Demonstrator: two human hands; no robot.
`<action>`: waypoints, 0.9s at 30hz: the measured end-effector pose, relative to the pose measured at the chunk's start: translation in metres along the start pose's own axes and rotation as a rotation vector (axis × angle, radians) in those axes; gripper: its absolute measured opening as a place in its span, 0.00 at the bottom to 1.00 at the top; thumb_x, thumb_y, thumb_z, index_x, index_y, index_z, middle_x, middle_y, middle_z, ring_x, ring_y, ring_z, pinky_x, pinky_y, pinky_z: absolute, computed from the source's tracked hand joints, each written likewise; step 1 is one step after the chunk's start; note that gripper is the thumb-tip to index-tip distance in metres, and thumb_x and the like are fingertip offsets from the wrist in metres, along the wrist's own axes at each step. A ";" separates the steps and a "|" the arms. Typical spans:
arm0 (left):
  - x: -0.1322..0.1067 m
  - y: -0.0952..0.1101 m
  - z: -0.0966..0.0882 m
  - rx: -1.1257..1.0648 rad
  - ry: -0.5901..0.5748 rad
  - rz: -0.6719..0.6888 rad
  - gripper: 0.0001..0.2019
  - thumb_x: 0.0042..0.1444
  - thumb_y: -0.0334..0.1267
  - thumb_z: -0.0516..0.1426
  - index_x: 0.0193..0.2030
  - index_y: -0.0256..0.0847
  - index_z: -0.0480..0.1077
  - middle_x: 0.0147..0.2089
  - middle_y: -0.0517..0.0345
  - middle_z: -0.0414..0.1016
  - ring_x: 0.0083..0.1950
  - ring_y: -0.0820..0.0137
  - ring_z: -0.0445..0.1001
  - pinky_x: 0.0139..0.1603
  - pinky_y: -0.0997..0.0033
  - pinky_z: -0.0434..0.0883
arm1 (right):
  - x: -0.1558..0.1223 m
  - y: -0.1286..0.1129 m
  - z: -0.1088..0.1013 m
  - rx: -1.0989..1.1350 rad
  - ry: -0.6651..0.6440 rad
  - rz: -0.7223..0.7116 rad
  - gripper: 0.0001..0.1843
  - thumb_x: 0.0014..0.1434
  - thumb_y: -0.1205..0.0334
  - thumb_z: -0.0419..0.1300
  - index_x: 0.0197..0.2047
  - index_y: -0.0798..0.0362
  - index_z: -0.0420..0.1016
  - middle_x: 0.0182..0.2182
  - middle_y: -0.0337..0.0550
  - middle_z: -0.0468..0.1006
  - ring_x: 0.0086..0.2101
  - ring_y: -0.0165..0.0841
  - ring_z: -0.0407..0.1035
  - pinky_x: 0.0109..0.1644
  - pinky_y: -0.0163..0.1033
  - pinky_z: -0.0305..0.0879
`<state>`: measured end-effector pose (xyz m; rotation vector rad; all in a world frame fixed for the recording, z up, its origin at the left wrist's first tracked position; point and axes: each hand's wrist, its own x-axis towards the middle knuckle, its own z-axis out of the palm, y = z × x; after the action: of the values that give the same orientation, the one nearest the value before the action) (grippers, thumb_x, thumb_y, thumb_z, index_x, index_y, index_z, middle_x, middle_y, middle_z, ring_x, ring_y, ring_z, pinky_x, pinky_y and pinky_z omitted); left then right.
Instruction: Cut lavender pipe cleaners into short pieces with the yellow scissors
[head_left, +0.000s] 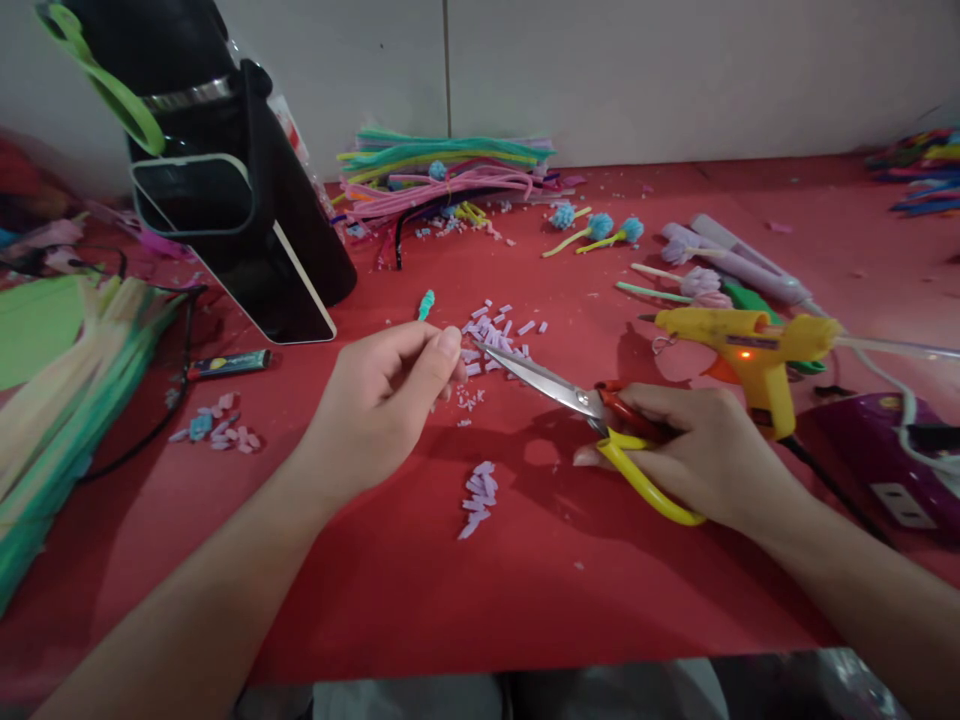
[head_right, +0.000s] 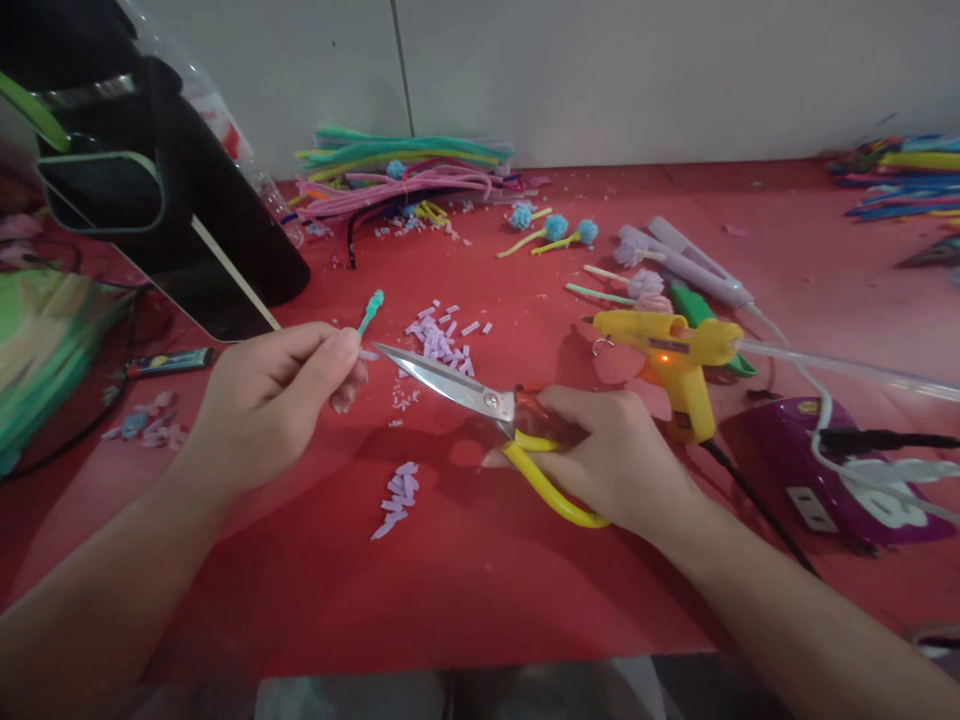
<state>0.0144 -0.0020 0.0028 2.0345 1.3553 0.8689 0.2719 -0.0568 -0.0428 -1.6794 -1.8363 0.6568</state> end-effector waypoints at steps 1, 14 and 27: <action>0.000 0.000 -0.001 0.004 -0.002 -0.002 0.17 0.67 0.43 0.51 0.28 0.40 0.70 0.24 0.62 0.70 0.26 0.74 0.68 0.28 0.74 0.66 | 0.000 -0.001 0.000 0.005 0.006 0.003 0.33 0.44 0.32 0.67 0.20 0.51 0.58 0.20 0.33 0.51 0.23 0.26 0.46 0.23 0.34 0.46; -0.007 -0.011 -0.003 0.152 -0.666 0.049 0.21 0.65 0.49 0.52 0.23 0.40 0.67 0.20 0.63 0.59 0.22 0.75 0.58 0.22 0.72 0.53 | -0.001 0.003 0.001 -0.022 0.029 0.006 0.35 0.44 0.28 0.65 0.22 0.51 0.56 0.21 0.32 0.50 0.23 0.25 0.46 0.24 0.35 0.44; 0.008 -0.022 0.000 0.260 -0.284 0.184 0.09 0.65 0.39 0.52 0.39 0.41 0.72 0.38 0.57 0.74 0.35 0.71 0.70 0.38 0.70 0.66 | 0.003 0.004 0.000 -0.032 0.113 0.076 0.34 0.43 0.28 0.66 0.23 0.50 0.60 0.19 0.32 0.53 0.22 0.26 0.48 0.23 0.34 0.47</action>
<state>0.0040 0.0130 -0.0115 2.4056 1.1859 0.4692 0.2747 -0.0538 -0.0458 -1.7773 -1.7199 0.5539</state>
